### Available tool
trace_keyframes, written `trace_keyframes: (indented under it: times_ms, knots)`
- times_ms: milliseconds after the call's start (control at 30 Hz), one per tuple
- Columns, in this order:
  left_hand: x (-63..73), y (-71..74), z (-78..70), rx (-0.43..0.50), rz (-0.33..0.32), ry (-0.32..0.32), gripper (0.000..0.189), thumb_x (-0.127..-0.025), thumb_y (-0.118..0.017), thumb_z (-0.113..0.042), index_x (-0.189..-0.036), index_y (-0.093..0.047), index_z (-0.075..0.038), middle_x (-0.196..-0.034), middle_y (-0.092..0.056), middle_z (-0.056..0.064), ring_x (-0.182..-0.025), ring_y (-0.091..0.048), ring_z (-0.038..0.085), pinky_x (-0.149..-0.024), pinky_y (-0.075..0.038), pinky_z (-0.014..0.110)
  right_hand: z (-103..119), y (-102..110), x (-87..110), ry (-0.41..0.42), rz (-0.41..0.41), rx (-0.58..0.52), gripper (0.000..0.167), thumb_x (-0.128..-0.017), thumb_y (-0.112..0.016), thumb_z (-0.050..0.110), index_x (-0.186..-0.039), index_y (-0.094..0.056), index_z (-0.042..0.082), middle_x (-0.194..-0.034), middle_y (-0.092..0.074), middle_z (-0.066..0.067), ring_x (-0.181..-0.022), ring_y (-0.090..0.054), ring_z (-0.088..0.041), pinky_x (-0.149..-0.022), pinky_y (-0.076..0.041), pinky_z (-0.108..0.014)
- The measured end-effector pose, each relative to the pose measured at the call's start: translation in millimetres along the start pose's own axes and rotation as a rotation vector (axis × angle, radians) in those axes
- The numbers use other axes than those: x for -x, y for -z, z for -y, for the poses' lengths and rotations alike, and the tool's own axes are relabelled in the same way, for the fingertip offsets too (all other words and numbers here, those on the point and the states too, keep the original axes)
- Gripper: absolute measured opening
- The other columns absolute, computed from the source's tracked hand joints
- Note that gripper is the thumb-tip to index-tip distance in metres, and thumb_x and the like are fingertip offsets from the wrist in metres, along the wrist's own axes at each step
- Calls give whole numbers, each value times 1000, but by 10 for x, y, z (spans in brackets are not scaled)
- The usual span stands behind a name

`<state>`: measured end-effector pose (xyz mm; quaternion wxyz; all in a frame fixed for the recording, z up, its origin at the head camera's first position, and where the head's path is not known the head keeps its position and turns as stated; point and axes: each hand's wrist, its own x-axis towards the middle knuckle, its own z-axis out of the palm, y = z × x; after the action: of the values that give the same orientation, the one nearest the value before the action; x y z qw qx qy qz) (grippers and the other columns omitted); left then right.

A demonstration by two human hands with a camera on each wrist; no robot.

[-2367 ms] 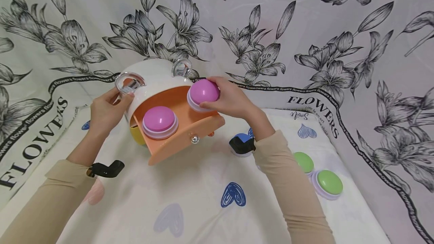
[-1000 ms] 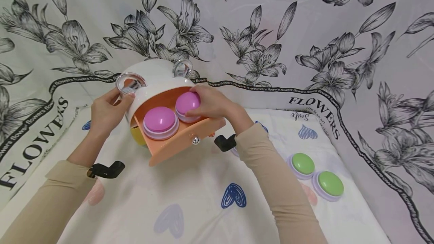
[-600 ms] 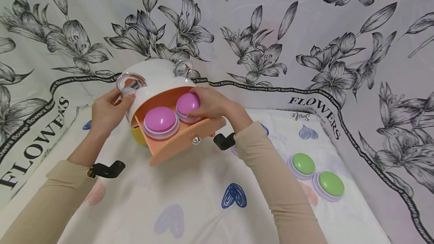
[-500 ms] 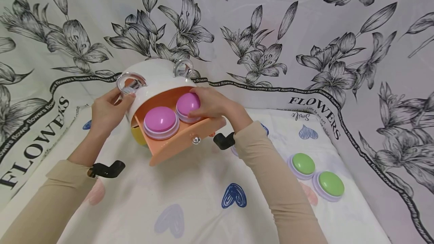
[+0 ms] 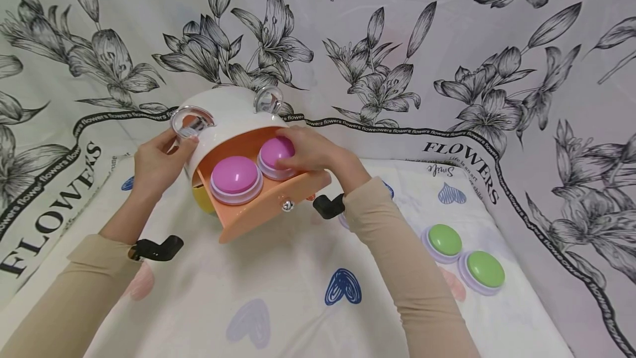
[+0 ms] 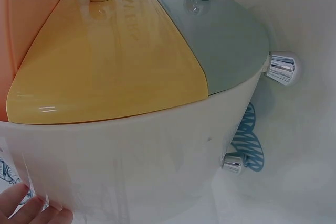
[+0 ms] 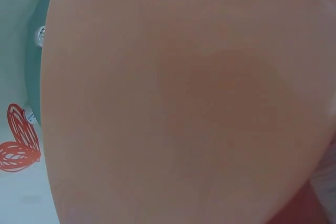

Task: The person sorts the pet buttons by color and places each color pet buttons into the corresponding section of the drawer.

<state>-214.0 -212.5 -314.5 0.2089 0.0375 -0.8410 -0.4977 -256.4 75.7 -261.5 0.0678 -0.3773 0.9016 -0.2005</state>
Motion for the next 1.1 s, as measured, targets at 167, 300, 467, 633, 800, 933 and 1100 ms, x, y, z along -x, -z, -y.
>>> trace_keyframes:
  times_ms: [167, 300, 467, 633, 800, 933, 1100]
  knots:
    - [2, 2, -4, -1, -1, 5, 59, -83, -62, -46, -134, -50, -19, -139, -46, 3, -125, -45, 24, -97, -43, 44, -3, 7, 37, -26, -88, -29, 53, -87, -63, 26, -134, -47, 7, -127, -54, -7, -114, -50, -19, -99, -43, -31]
    - [4, 1, -7, 2, -1, 6, 59, -83, -62, -45, -134, -50, -19, -139, -46, 3, -126, -45, 24, -97, -43, 43, -21, 8, 75, -5, -181, -87, 44, -88, -61, 23, -129, -52, 9, -121, -59, -5, -109, -54, -19, -93, -48, -34]
    - [6, 0, -13, 8, 1, 9, 58, -83, -62, -45, -133, -51, -18, -139, -45, 2, -126, -45, 23, -97, -43, 43, -35, 19, 119, 9, -255, -93, 37, -89, -59, 24, -124, -57, 12, -117, -60, -3, -108, -54, -19, -89, -49, -32]
    - [13, 0, -17, 14, 0, 11, 57, -83, -62, -44, -133, -51, -18, -141, -43, 2, -126, -45, 24, -98, -42, 43, -5, 26, 207, 28, -309, -149, 36, -89, -60, 21, -122, -57, 9, -116, -61, -6, -107, -55, -21, -89, -49, -35]
    - [12, -2, -21, 5, -5, 7, 57, -83, -62, -44, -133, -51, -19, -140, -44, 2, -126, -45, 25, -98, -42, 44, 33, -4, 313, 83, -370, -209, 34, -89, -61, 17, -120, -58, 7, -114, -62, -7, -104, -56, -17, -86, -50, -33]
    - [9, -1, -23, 1, -5, 10, 57, -83, -62, -45, -133, -51, -19, -140, -44, 2, -126, -45, 25, -98, -42, 44, 71, -16, 396, 128, -441, -237, 32, -88, -61, 16, -120, -59, 8, -114, -63, -7, -102, -56, -14, -84, -51, -34]
    - [11, 0, -21, 0, -5, 13, 58, -83, -62, -44, -134, -50, -19, -139, -45, 3, -126, -45, 25, -97, -43, 43, 113, -34, 503, 146, -539, -259, 30, -88, -62, 15, -116, -60, 9, -111, -64, -5, -100, -58, -12, -82, -52, -31]
